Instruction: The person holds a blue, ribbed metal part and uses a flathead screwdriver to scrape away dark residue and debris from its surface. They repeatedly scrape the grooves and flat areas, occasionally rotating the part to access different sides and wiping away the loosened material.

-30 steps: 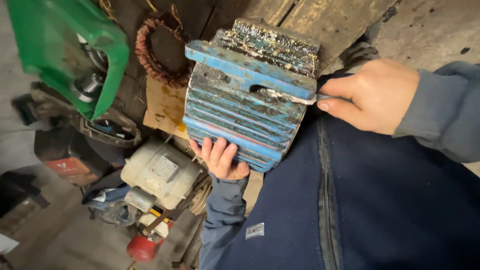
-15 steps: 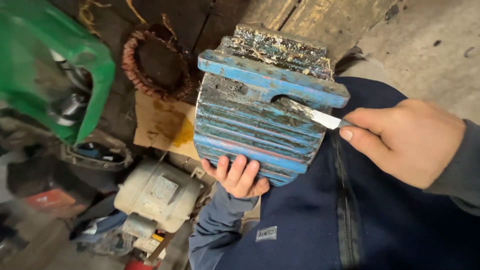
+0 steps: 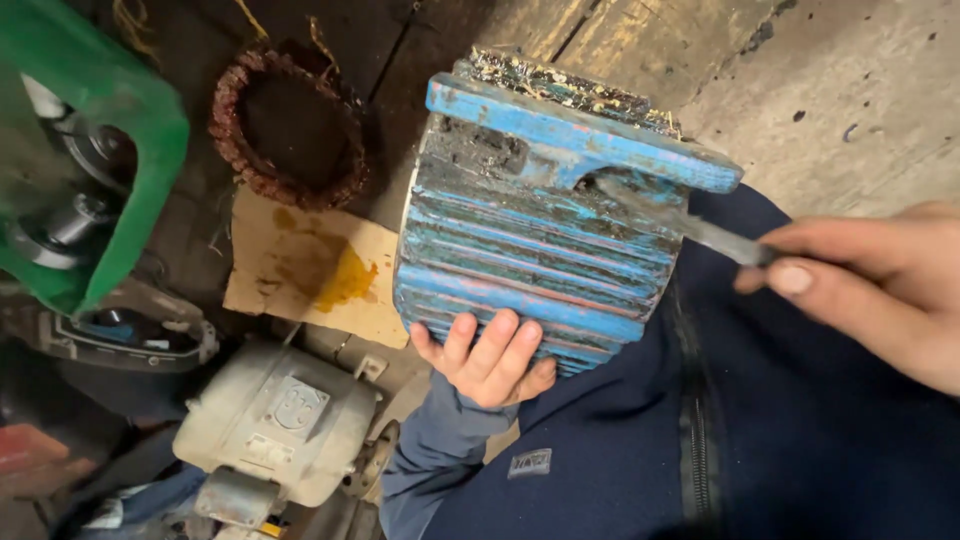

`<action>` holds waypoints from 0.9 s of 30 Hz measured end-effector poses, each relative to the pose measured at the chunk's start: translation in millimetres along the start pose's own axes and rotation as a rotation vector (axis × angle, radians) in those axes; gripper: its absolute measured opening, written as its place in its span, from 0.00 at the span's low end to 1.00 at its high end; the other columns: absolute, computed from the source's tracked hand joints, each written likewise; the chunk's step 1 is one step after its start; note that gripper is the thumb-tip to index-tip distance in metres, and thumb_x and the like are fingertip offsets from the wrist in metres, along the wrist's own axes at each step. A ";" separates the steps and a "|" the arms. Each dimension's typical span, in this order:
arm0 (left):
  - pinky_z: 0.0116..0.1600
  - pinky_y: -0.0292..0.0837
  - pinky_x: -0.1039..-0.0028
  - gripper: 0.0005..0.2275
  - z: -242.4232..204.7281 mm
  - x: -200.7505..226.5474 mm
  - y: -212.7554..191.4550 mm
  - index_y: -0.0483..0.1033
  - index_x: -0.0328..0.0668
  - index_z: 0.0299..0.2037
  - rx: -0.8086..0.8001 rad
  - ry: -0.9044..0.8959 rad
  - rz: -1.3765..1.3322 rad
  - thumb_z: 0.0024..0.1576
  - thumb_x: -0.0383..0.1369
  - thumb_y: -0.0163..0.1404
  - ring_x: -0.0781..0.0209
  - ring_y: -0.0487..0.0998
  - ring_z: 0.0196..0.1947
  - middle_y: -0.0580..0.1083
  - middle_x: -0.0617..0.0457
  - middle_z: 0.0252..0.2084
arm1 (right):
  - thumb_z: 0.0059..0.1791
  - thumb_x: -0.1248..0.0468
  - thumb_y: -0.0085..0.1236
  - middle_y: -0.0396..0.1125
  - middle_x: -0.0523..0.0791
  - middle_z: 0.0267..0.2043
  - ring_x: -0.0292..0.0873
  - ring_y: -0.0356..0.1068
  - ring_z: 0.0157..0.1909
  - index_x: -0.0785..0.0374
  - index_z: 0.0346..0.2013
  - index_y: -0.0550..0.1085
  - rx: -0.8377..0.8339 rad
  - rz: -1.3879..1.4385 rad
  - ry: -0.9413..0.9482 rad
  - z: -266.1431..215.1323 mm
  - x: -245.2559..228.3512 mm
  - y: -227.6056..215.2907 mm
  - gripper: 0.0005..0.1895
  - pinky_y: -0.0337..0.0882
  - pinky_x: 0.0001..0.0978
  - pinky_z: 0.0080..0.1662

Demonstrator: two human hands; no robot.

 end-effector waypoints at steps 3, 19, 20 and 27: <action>0.79 0.28 0.46 0.21 1.6 2.0 5.9 0.73 0.54 0.65 0.068 -0.030 -0.006 0.66 0.49 0.48 0.52 0.52 0.79 0.65 0.55 0.72 | 0.54 0.56 0.52 0.71 0.38 0.28 0.31 0.73 0.28 0.58 0.49 0.75 0.186 -0.228 -0.656 2.6 -15.6 -9.0 0.13 0.70 0.24 0.31; 0.80 0.32 0.46 0.18 7.5 6.9 6.0 0.76 0.52 0.60 0.118 -0.079 0.002 0.65 0.47 0.49 0.54 0.56 0.77 0.69 0.56 0.68 | 0.47 0.57 0.70 0.65 0.40 0.31 0.42 0.68 0.30 0.52 0.51 0.81 0.647 -0.904 -0.912 1.5 -35.2 -4.5 0.18 0.64 0.34 0.31; 0.80 0.32 0.45 0.18 7.6 6.3 5.9 0.76 0.51 0.60 0.125 -0.074 0.001 0.65 0.47 0.49 0.54 0.56 0.77 0.69 0.55 0.68 | 0.46 0.57 0.70 0.65 0.41 0.29 0.42 0.67 0.27 0.53 0.50 0.82 0.647 -0.886 -0.902 -0.6 -35.1 -5.6 0.17 0.64 0.34 0.30; 0.79 0.33 0.43 0.19 1.5 2.1 7.4 0.79 0.48 0.57 0.128 -0.056 -0.018 0.65 0.48 0.47 0.51 0.57 0.76 0.70 0.53 0.67 | 0.58 0.60 0.44 0.68 0.49 0.33 0.45 0.69 0.32 0.67 0.40 0.73 0.439 -0.153 -0.867 29.7 52.6 -44.2 0.13 0.68 0.31 0.37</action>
Point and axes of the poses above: each hand's wrist, its own z-axis towards the middle knuckle, its own y-axis out of the palm, x = y × z, the point moved 2 cm from there along z, towards the middle knuckle
